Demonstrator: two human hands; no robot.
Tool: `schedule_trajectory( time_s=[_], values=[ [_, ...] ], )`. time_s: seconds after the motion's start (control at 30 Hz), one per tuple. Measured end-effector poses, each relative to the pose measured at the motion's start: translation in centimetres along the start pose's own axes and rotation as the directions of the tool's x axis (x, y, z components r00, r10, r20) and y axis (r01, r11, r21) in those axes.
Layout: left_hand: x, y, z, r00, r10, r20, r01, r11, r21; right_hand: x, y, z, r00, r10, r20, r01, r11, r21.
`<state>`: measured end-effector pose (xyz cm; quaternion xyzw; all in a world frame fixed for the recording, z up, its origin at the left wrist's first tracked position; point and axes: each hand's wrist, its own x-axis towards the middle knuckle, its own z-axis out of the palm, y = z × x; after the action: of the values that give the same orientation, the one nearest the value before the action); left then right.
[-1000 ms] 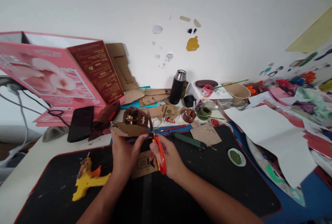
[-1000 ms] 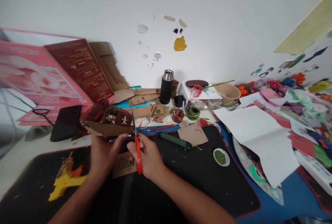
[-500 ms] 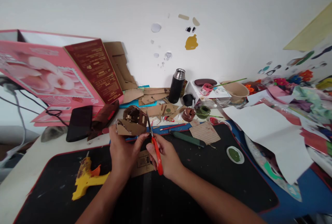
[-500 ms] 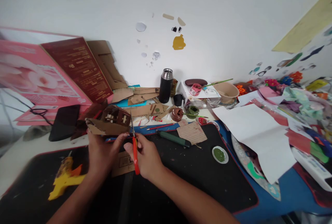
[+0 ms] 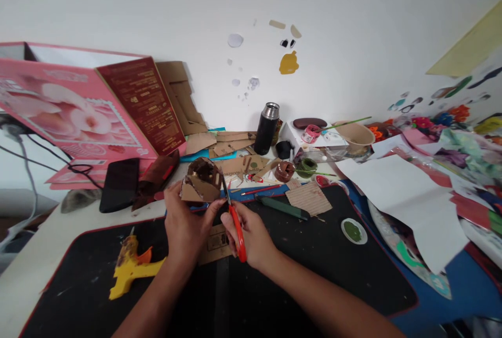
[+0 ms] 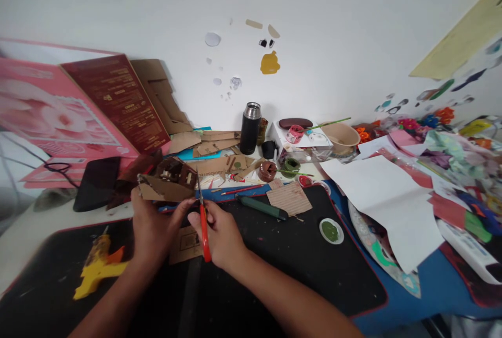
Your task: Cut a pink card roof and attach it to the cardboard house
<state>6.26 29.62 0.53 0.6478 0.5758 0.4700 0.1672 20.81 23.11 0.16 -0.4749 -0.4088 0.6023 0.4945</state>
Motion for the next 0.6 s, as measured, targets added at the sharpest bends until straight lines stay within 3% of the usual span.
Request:
schedule_trajectory(
  time_s=[0.23, 0.6],
  values=[
    [0.06, 0.18, 0.12, 1.0, -0.017, -0.007, 0.017, 0.999, -0.029, 0.22, 0.81, -0.18, 1.0, 0.02, -0.014, -0.02, 0.999, -0.045],
    [0.17, 0.69, 0.16, 0.999, 0.011, -0.038, -0.009, 0.998, 0.069, 0.47, 1.07, -0.03, 0.997, 0.018, -0.074, -0.027, 0.993, -0.118]
  ],
)
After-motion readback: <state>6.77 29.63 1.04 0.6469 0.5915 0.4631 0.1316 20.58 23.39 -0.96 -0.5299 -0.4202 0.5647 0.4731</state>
